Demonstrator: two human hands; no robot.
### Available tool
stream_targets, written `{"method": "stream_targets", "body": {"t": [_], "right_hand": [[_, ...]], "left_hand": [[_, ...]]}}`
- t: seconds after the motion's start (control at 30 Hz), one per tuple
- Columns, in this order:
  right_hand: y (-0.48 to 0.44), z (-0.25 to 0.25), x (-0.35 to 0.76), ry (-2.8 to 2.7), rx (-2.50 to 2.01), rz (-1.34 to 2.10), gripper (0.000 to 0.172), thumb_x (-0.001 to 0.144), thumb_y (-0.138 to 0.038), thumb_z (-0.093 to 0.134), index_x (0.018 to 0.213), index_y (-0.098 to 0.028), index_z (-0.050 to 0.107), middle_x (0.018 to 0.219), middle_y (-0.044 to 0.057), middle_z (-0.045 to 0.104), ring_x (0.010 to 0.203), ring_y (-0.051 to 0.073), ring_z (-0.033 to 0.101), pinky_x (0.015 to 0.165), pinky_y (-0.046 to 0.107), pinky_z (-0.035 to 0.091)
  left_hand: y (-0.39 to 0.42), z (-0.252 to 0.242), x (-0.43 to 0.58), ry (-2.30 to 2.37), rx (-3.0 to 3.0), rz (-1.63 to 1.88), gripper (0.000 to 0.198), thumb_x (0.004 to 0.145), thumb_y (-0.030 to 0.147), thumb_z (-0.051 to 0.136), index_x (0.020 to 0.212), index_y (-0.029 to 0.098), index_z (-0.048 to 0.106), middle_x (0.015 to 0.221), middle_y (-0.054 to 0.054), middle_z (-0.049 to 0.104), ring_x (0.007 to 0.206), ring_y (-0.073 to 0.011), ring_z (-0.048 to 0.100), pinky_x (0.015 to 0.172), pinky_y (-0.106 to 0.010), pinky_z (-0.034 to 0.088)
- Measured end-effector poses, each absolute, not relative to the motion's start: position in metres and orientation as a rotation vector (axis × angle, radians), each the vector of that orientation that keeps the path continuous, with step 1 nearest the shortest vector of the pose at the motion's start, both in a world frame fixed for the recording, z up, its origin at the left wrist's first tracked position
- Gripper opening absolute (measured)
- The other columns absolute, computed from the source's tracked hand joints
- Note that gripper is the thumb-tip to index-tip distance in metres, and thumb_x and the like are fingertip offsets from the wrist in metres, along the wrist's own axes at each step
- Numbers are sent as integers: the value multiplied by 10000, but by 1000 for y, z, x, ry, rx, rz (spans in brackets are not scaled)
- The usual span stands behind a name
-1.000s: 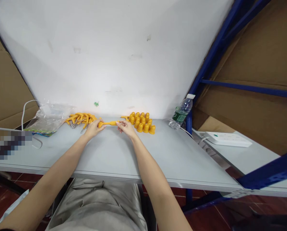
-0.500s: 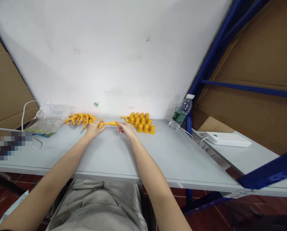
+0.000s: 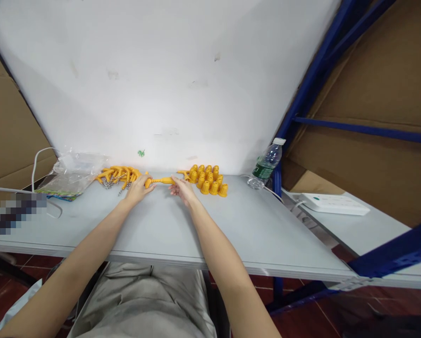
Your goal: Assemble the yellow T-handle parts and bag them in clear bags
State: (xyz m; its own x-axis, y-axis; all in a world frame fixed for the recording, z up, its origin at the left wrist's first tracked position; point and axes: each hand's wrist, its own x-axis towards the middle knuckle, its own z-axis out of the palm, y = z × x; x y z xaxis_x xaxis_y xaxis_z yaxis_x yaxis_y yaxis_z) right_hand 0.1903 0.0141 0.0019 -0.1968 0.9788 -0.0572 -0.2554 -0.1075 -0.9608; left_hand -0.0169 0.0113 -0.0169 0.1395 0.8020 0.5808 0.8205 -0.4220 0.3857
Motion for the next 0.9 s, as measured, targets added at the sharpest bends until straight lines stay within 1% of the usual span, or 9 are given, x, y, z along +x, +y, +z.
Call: {"method": "stream_targets", "body": {"t": [0.1, 0.17, 0.33, 0.43, 0.57, 0.67, 0.73, 0.8, 0.9], "right_hand": [[14, 1, 188, -1007, -918, 1589, 167, 851, -353, 658, 846, -209, 573, 683, 16, 685, 515, 115, 606, 496, 220, 496], [15, -1, 187, -947, -911, 1637, 99, 883, -294, 609, 861, -204, 574, 715, 25, 701, 545, 118, 633, 522, 219, 512], [17, -4, 187, -906, -907, 1654, 41, 890, -220, 566, 861, -202, 543, 730, 28, 705, 597, 132, 671, 566, 235, 537], [17, -8, 185, -927, -863, 1603, 98, 843, -213, 618, 861, -214, 521, 738, 18, 705, 665, 147, 697, 629, 255, 553], [23, -16, 181, -969, -816, 1484, 253, 743, -273, 717, 901, -235, 523, 809, 0, 703, 747, 183, 714, 745, 332, 564], [31, -26, 182, -1075, -844, 1263, 347, 699, -331, 731, 956, -236, 519, 892, 19, 702, 829, 207, 708, 844, 385, 542], [35, -32, 185, -1236, -901, 987, 352, 714, -333, 697, 1000, -225, 522, 1001, 55, 697, 937, 221, 686, 908, 403, 512], [40, -36, 190, -1463, -1001, 644, 319, 762, -293, 631, 1055, -203, 541, 1129, 100, 673, 1054, 239, 641, 964, 418, 471], [45, -39, 196, -1795, -1219, 189, 306, 833, -177, 508, 1132, -163, 573, 1216, 146, 647, 1155, 263, 579, 1051, 454, 370]], "left_hand": [[12, -19, -16, -1693, -2345, -1172, 266, 862, 388, 607, 1082, 240, 615, 1046, -51, 634, 910, -204, 613, 803, -311, 481], [12, -21, -15, -1695, -2361, -1181, 314, 861, 393, 607, 1136, 241, 609, 1072, -55, 628, 871, -194, 617, 801, -314, 487], [13, -26, -14, -1680, -2352, -1351, 412, 878, 331, 580, 1274, 224, 546, 1113, -64, 611, 709, -135, 586, 808, -311, 496], [15, -27, -14, -1661, -2310, -1452, 394, 895, 282, 532, 1280, 196, 536, 1108, -71, 608, 720, -133, 581, 843, -317, 489], [17, -28, -15, -1652, -2282, -1499, 386, 896, 247, 501, 1276, 184, 535, 1107, -76, 599, 757, -138, 593, 847, -312, 488], [19, -30, -16, -1655, -2267, -1526, 400, 880, 210, 502, 1278, 185, 529, 1096, -75, 600, 760, -140, 594, 837, -315, 493], [21, -32, -17, -1671, -2254, -1544, 397, 869, 191, 504, 1264, 184, 534, 1081, -72, 603, 750, -138, 592, 828, -317, 498], [23, -34, -17, -1702, -2242, -1549, 381, 859, 181, 508, 1238, 184, 548, 1064, -68, 609, 730, -135, 589, 815, -316, 502], [25, -36, -17, -1732, -2253, -1530, 337, 848, 171, 511, 1176, 181, 583, 1023, -60, 626, 711, -135, 586, 794, -310, 505]]}}
